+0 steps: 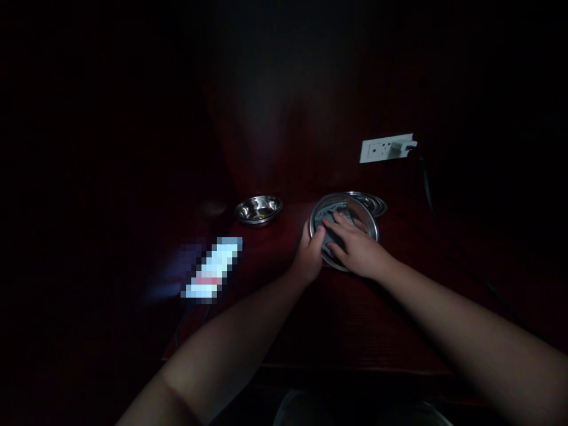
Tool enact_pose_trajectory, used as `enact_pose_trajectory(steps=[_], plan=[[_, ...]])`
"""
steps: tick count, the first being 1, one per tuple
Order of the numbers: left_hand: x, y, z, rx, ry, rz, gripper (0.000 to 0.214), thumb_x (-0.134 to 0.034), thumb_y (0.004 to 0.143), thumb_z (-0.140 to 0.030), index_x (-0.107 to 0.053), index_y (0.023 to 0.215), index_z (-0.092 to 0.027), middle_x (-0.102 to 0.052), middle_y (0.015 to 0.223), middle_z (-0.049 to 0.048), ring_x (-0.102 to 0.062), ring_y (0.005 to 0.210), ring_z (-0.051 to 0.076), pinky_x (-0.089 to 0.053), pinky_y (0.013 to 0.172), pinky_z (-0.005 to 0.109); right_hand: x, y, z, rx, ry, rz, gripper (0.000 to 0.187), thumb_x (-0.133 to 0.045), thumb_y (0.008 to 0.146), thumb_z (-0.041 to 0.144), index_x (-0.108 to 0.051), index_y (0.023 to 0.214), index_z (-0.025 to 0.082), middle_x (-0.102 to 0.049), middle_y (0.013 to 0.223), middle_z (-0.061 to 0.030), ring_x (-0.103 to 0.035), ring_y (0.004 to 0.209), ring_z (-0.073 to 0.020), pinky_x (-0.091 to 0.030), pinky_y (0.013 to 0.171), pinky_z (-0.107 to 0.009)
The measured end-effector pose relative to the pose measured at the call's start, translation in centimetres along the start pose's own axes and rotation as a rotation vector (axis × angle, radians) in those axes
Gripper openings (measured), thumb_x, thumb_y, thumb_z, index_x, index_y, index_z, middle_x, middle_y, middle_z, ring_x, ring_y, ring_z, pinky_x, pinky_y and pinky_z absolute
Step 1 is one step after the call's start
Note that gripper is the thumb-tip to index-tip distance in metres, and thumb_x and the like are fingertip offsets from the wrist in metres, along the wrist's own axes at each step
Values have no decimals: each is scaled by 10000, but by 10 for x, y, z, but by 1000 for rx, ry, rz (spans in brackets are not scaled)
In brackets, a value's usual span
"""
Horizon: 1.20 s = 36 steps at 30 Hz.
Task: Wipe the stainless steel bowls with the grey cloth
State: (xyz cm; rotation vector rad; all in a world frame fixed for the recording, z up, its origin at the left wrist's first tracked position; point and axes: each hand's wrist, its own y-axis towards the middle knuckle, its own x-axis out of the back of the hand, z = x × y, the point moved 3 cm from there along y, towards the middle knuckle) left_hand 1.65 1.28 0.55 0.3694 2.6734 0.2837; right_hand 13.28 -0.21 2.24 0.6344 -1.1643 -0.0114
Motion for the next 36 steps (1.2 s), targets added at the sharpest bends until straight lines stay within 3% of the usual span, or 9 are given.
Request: enact_pose_trajectory(steps=[5, 11, 18, 25, 30, 36], plan=[[2, 5, 1, -33, -111, -10, 482, -535, 802, -259, -438, 1272, -210, -524, 1308, 80, -488, 1203, 223, -366, 1025, 380, 6, 4, -5, -16, -92, 15, 533, -496, 824, 217, -445, 1347, 126, -311, 1461, -177, -280, 1348, -303, -305, 1060, -485], [7, 6, 1, -87, -50, -77, 524, -514, 751, -159, -435, 1267, -205, -575, 1222, 65, -532, 1130, 214, -397, 986, 365, 11, 7, -8, -30, -131, 51, 524, -456, 776, 87, -502, 1298, 110, -374, 1430, -159, -355, 1316, -272, -331, 1065, -418], [10, 6, 0, -155, 47, -145, 523, -517, 746, -148, -444, 1261, -206, -565, 1231, 55, -514, 1148, 204, -371, 1006, 342, 11, 4, -14, -68, -52, 129, 619, -443, 703, 4, -512, 1292, 185, -395, 1430, -84, -400, 1290, -245, -365, 1044, -396], [12, 7, -1, -190, 91, -168, 517, -504, 785, -175, -409, 1293, -196, -531, 1279, 68, -492, 1176, 194, -347, 1028, 338, 13, 3, -16, -8, 23, 200, 533, -458, 713, 57, -597, 1206, 208, -502, 1351, -59, -504, 1205, -234, -378, 1027, -369], [17, 8, -2, -233, 166, -201, 531, -500, 802, -192, -389, 1321, -214, -508, 1306, 65, -467, 1204, 198, -335, 1037, 348, 18, 2, -8, 42, 122, 231, 331, -487, 771, 162, -676, 1039, 210, -683, 1065, -58, -633, 964, -219, -462, 887, -364], [16, 3, -9, -291, 286, -197, 489, -525, 840, -330, -415, 1304, -223, -472, 1341, 68, -455, 1214, 197, -310, 1048, 334, 24, 1, 4, 157, 245, 274, 211, -513, 815, 272, -656, 946, 187, -669, 921, -55, -610, 828, -177, -456, 783, -316]])
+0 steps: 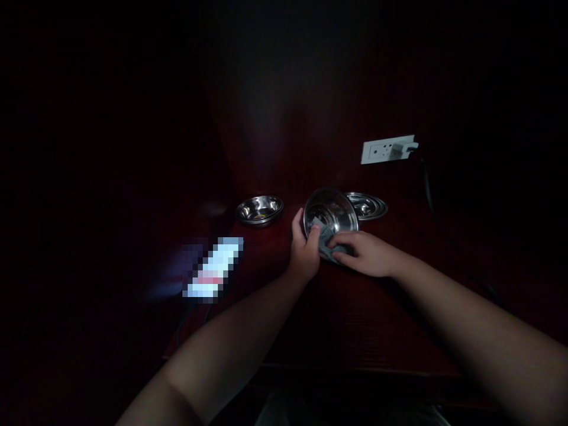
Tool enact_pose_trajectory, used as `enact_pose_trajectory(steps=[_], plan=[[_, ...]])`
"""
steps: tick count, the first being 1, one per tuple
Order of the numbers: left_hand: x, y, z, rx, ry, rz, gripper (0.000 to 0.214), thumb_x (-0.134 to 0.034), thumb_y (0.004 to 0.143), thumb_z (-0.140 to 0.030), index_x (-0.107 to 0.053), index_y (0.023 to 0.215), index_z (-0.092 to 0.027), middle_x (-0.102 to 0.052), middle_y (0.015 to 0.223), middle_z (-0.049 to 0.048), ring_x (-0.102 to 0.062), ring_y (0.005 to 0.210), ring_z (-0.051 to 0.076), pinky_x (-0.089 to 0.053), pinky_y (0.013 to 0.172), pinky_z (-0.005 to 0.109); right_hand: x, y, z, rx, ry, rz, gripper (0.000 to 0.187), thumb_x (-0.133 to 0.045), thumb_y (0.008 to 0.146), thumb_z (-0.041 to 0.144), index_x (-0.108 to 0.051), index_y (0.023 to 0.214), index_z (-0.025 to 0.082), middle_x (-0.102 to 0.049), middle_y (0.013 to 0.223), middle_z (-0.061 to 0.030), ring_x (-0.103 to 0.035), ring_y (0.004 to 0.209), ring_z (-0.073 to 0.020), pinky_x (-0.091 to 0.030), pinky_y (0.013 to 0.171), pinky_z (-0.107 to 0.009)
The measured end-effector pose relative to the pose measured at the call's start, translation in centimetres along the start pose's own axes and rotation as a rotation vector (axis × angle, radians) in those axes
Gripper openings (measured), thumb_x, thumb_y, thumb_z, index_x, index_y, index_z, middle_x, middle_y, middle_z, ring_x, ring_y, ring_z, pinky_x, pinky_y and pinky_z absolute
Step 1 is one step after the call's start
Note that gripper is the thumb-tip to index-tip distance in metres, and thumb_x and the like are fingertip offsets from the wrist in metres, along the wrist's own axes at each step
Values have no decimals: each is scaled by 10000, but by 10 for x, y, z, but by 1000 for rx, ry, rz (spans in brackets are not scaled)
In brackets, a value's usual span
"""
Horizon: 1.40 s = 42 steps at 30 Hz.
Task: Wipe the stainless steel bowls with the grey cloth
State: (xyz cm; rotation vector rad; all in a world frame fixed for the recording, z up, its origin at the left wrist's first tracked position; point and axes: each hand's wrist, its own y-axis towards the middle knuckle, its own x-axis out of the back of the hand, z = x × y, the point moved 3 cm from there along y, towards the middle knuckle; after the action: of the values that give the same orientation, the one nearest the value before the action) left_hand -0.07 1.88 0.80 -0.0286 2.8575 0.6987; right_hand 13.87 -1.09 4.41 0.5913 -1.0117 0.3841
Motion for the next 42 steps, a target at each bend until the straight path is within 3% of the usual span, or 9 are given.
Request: enact_pose_trajectory(steps=[5, 10, 15, 22, 31, 35, 38, 42], plan=[[0, 0, -2, -11, 18, -4, 498, -500, 857, -380, -394, 1319, -228, -460, 1355, 77, -444, 1226, 208, -306, 1050, 352, -1, -2, 4, 59, 82, -11, 330, -620, 756, 374, -617, 1017, 171, -651, 991, -71, -599, 875, -195, -454, 806, -334], [0, 0, -2, 7, 14, -21, 497, -486, 862, -405, -399, 1320, -234, -490, 1325, 71, -461, 1208, 206, -314, 1041, 348, -6, -4, 1, 32, 169, -62, 452, -635, 715, 283, -555, 1145, 168, -639, 1064, -78, -606, 916, -207, -459, 828, -341], [-1, -3, -5, 10, 38, 27, 507, -460, 874, -413, -375, 1344, -243, -504, 1307, 74, -469, 1193, 214, -323, 1027, 351, -7, -2, -1, 15, 222, -101, 350, -520, 705, 136, -587, 1049, 150, -646, 919, -45, -595, 811, -183, -460, 769, -316], [-4, -5, -4, -8, 46, 74, 510, -418, 896, -412, -336, 1364, -228, -499, 1305, 79, -473, 1178, 204, -334, 1021, 354, -7, -1, -4, 32, 270, -136, 112, -476, 724, 138, -558, 794, 167, -539, 703, 3, -495, 651, -142, -417, 626, -278], [-6, -6, -9, -25, 54, 105, 474, -424, 895, -393, -375, 1331, -212, -509, 1291, 83, -479, 1173, 198, -339, 1016, 338, -9, 1, -4, 61, 204, -114, 44, -512, 740, 145, -523, 747, 186, -536, 700, 7, -505, 649, -141, -417, 630, -284], [-6, -6, -9, -20, 54, 102, 477, -427, 892, -404, -382, 1327, -214, -525, 1265, 82, -491, 1153, 204, -347, 1008, 350, -4, 1, -2, 111, 193, -209, 23, -551, 740, 169, -567, 736, 185, -597, 824, -36, -565, 788, -177, -445, 743, -325], [-6, -6, -9, -13, 32, 100, 490, -438, 889, -401, -370, 1336, -215, -519, 1274, 83, -487, 1159, 202, -347, 1012, 348, 3, 0, -10, 10, 250, -339, 46, -576, 750, 223, -602, 736, 187, -621, 891, -57, -589, 844, -203, -456, 782, -349], [-6, -5, -9, 15, 7, 95, 496, -454, 884, -397, -368, 1340, -222, -500, 1313, 75, -460, 1201, 200, -329, 1030, 344, 11, -1, -32, -316, 417, -528, 123, -557, 778, 307, -600, 812, 197, -618, 735, -29, -589, 642, -191, -473, 572, -320]])
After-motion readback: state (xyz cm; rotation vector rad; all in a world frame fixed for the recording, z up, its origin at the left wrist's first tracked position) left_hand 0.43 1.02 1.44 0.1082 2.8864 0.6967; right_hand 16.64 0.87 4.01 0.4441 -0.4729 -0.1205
